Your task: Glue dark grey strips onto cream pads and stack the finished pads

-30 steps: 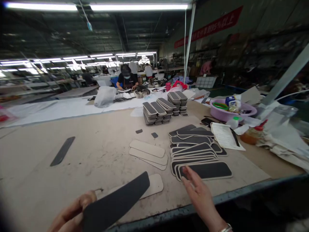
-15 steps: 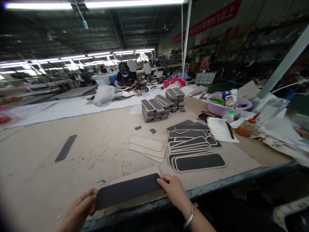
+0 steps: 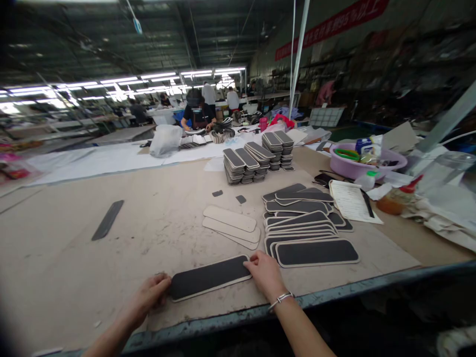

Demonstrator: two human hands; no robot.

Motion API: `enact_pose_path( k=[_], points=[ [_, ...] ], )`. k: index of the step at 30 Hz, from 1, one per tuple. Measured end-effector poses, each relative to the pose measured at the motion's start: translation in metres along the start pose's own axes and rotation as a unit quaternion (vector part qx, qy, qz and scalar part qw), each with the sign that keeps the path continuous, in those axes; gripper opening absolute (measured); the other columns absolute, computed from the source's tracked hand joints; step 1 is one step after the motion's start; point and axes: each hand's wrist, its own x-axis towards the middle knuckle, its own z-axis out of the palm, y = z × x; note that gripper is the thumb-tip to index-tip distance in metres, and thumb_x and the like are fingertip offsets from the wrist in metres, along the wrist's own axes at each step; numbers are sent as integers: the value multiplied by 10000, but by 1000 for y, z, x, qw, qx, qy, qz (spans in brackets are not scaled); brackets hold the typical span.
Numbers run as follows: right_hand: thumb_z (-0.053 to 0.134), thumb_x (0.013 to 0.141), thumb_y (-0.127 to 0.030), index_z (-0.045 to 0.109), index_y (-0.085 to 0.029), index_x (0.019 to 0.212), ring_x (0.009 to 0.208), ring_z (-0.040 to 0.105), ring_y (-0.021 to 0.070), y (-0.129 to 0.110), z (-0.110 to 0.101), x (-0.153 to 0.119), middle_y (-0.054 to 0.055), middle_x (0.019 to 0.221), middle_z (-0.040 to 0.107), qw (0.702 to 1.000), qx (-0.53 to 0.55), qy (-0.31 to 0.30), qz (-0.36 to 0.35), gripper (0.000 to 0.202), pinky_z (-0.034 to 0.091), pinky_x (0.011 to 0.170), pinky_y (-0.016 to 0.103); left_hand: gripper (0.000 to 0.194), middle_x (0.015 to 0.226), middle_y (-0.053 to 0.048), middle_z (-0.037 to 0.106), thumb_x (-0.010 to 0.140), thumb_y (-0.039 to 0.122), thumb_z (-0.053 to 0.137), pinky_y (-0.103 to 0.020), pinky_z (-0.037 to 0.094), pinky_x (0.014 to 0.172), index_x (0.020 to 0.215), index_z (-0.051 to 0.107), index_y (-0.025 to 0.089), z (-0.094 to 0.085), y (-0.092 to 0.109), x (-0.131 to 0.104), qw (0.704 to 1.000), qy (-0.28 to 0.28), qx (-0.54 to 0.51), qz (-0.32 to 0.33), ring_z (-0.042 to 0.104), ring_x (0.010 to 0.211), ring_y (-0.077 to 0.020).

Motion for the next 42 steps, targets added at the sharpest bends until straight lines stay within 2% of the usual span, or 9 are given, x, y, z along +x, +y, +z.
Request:
enact_pose_path(
  k=[5,10,13,18,25,33,37,42],
  points=[
    [611,705,-368,616,-224,695,661,616,167,0,0,0,-1,654,671,999,-33,-14,1,145,400,620,260,190,474,37,503,757,283,408,-181,286,385,604,461,184,-4,11,-7,999,-12,37,9,466,384,-85],
    [584,715,-432,626,-237,739,699,624,190,6,0,5,1,703,686,996,-74,-38,-6,201,400,641,282,204,439,40,521,746,366,514,-188,328,403,676,534,176,-5,3,-3,998,3,64,9,505,405,-108],
    [583,713,-445,631,-245,755,721,629,192,8,1,8,-5,726,691,994,-100,-49,0,210,402,660,283,194,429,39,527,738,351,536,-186,334,414,678,553,167,-3,-3,0,996,15,89,12,517,409,-108],
    [583,708,-441,632,-251,754,689,627,188,6,1,6,-17,687,683,994,-102,-47,4,202,398,633,280,194,419,26,551,763,333,520,-193,377,450,699,574,159,-1,2,-2,992,14,122,16,557,430,-124],
    [567,721,-434,639,-239,783,688,622,190,8,1,5,-3,697,687,995,-94,-43,-3,217,399,632,284,210,400,32,537,815,335,474,-202,390,453,689,533,177,0,14,-5,988,7,155,14,572,411,-138],
    [567,744,-393,638,-233,795,692,617,170,7,3,4,-14,691,680,996,-77,-35,-9,183,400,642,272,210,399,26,534,829,331,444,-221,378,441,680,496,192,2,12,4,984,-9,177,13,580,402,-165],
    [569,742,-370,635,-229,783,664,608,162,6,2,3,-17,662,670,997,-72,-31,-13,161,393,639,272,217,405,25,547,828,340,451,-216,396,481,672,493,194,2,12,4,984,-8,178,12,594,427,-160],
    [568,740,-361,627,-231,776,654,601,155,5,1,4,-25,647,664,996,-79,-33,-8,147,380,625,268,210,395,29,548,817,338,475,-208,383,457,661,477,197,2,14,3,984,-6,175,-2,587,409,-155]
  ],
)
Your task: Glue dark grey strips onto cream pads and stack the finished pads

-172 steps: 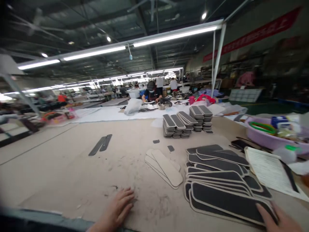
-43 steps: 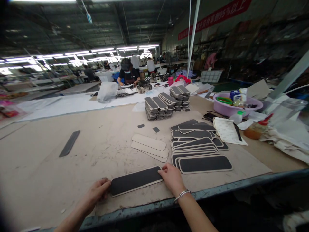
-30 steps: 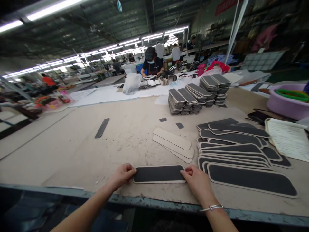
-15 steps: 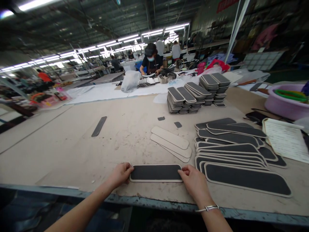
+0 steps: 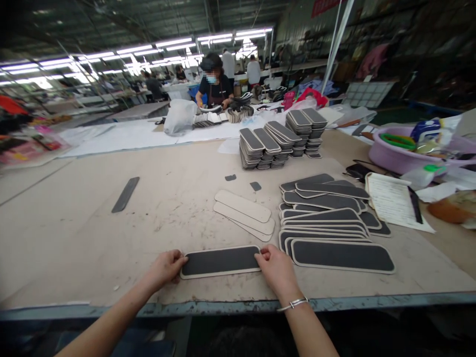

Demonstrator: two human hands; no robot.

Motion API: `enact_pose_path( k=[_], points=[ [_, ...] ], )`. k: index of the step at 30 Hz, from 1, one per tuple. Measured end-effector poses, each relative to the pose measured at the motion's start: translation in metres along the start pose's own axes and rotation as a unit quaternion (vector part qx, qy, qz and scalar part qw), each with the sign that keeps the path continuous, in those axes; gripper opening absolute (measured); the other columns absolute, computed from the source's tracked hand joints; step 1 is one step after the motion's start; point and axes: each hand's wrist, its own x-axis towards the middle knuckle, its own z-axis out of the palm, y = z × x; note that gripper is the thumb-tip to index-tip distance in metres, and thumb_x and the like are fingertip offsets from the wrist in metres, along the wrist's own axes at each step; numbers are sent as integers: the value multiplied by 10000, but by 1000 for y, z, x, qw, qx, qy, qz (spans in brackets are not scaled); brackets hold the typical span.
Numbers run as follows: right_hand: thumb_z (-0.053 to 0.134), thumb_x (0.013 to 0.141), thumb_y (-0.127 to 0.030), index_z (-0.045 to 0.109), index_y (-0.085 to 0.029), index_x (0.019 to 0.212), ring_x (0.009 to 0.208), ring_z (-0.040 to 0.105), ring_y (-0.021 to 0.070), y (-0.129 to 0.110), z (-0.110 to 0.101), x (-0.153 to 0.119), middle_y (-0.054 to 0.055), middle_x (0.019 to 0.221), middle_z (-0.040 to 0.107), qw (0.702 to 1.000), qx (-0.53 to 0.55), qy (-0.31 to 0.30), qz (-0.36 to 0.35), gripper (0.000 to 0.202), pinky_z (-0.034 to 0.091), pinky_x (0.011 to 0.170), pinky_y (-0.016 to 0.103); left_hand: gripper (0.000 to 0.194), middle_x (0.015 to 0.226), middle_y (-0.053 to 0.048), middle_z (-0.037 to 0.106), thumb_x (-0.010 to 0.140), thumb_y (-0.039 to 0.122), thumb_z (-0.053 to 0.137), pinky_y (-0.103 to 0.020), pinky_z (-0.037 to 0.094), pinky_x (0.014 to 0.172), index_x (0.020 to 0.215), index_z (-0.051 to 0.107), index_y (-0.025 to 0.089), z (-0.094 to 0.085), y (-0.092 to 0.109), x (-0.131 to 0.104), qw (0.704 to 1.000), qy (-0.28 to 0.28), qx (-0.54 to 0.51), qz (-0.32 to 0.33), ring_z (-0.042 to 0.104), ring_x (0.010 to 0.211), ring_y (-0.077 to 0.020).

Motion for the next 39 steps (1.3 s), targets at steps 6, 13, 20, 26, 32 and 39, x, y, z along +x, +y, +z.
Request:
enact_pose_path(
  k=[6,13,20,26,32,39],
  points=[
    [573,735,-351,624,-228,774,637,595,152,-1,0,0,-25,640,661,1000,6,-1,6,138,378,618,269,194,396,35,551,821,336,473,-197,372,415,683,467,200,1,-1,0,1000,-2,-18,-10,596,413,-157],
    [566,738,-345,626,-235,798,657,601,157,-1,0,-1,-27,657,662,1000,9,-7,6,139,379,623,269,183,400,38,554,820,326,470,-196,381,400,684,452,206,1,0,0,999,-1,-39,-13,605,418,-163],
    [562,744,-341,593,-235,784,637,590,153,-3,1,-1,-29,635,647,1000,-4,-1,-1,117,377,617,266,136,403,51,565,805,331,497,-194,355,421,783,443,209,3,-4,-1,999,30,-38,10,570,387,-148],
    [476,835,-351,561,-226,790,685,576,180,-3,3,-13,27,737,619,984,-140,46,-102,157,408,644,290,107,447,74,560,819,324,473,-199,366,504,824,452,220,6,-5,-11,993,85,-8,79,564,422,-128],
    [368,904,-322,525,-161,1200,1050,523,253,-34,15,-43,137,1130,583,953,-150,92,-246,372,404,922,379,120,519,63,564,829,319,461,-203,358,529,762,461,219,10,-7,-12,992,89,10,94,561,439,-113],
    [367,869,-574,181,-173,1436,1383,102,218,-83,58,-62,58,1510,153,902,-69,-133,-406,719,103,1133,438,124,424,77,512,842,307,441,-205,331,507,752,453,222,11,-13,-3,991,86,35,99,544,420,-127]
  ],
)
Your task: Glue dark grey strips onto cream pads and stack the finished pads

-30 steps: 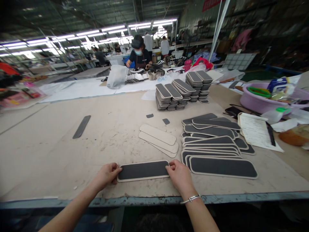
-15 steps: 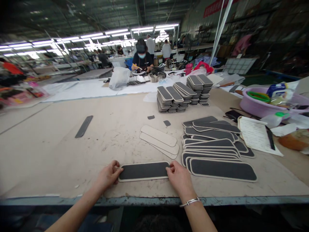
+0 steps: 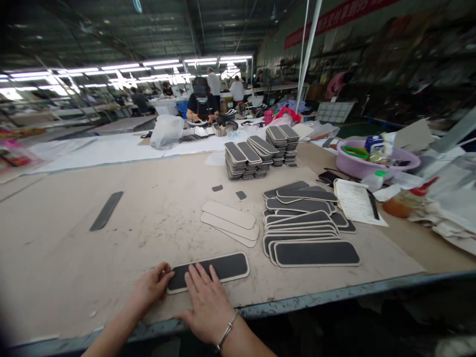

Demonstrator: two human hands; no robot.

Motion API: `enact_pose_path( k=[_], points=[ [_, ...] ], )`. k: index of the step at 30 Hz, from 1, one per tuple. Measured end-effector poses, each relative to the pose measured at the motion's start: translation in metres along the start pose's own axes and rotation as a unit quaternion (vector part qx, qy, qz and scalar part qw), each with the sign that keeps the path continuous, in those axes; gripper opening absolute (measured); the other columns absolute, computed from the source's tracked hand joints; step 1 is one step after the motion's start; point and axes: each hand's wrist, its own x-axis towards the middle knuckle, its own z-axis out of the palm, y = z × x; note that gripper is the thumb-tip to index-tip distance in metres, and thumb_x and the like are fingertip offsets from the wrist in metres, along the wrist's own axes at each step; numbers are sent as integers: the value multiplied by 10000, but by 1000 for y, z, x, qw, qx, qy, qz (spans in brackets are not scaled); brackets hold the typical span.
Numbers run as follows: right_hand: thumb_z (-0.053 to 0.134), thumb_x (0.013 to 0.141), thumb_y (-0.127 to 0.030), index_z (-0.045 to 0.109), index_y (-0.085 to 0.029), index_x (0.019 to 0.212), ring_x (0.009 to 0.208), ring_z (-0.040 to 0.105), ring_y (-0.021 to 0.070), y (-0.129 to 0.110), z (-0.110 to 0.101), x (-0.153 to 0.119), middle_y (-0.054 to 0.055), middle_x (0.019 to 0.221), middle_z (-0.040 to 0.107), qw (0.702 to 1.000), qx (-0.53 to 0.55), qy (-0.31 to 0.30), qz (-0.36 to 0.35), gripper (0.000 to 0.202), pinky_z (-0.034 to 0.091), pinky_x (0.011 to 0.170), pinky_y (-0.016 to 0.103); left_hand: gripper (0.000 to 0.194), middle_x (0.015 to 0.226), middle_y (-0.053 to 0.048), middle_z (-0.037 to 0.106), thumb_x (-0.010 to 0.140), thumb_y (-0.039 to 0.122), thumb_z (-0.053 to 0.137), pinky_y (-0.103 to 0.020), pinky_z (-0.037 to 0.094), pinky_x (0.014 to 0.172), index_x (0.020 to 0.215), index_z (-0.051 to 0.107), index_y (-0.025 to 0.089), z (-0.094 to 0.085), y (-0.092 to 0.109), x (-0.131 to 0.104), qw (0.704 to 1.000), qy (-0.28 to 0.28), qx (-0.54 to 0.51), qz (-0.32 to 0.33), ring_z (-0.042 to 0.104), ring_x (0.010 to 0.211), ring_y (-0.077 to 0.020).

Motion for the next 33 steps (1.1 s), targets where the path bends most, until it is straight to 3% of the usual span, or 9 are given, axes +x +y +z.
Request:
enact_pose_path(
  k=[7,11,14,16,18,20,24,27,33],
  points=[
    [281,882,-598,175,-162,1433,1382,109,213,61,-16,-41,53,1505,127,987,-80,5,143,711,85,1131,439,121,464,78,541,834,317,462,-208,350,488,770,438,217,-1,2,3,999,-6,-10,-35,553,401,-125],
    [260,891,-578,152,-153,1432,1381,114,216,83,-15,-58,41,1504,118,974,-150,28,166,697,136,1121,446,148,455,71,538,848,356,437,-226,400,490,831,451,209,-2,4,-5,995,60,-63,-41,567,427,-144],
    [271,888,-574,182,-148,1426,1375,145,225,89,-5,-60,45,1496,160,969,-185,58,151,692,171,1108,459,217,723,-28,664,882,347,371,-279,499,648,905,516,187,5,11,-23,981,162,-107,11,652,673,-170],
    [289,881,-577,214,-140,1419,1368,174,234,92,2,-60,54,1487,199,967,-203,78,134,697,195,1096,471,292,1060,-106,648,893,326,358,-341,483,865,1065,535,171,18,27,-39,971,203,-72,102,613,994,-203],
    [313,871,-581,240,-126,1412,1359,201,249,97,8,-61,75,1476,237,963,-221,97,117,710,215,1082,491,421,1338,-134,480,897,314,356,-393,360,1043,1273,441,147,36,56,-53,965,150,-6,216,412,1265,-225],
    [326,871,-566,256,-128,1410,1351,226,256,104,12,-64,89,1468,261,961,-238,112,90,698,240,1065,501,593,1462,-152,291,891,382,387,-452,248,1105,1395,273,92,55,91,-61,952,32,53,301,204,1370,-261],
    [326,890,-491,255,-155,1414,1341,255,240,111,14,-67,80,1467,270,957,-258,123,56,627,286,1043,473,737,1502,-166,138,897,545,286,-505,146,1118,1438,119,74,69,133,-61,936,-70,96,330,64,1391,-281],
    [344,870,-545,260,-119,1410,1343,245,258,107,12,-66,96,1460,282,956,-256,118,83,693,261,1055,492,725,1503,-154,147,901,564,242,-475,111,1128,1437,147,84,56,118,-53,931,-82,137,328,49,1394,-263],
    [329,865,-584,194,-143,1429,1355,216,251,98,9,-60,72,1474,247,963,-225,99,112,729,212,1082,486,662,1516,-107,102,912,458,341,-437,114,1128,1448,102,151,13,39,-38,917,-61,256,298,86,1394,-238]
  ],
)
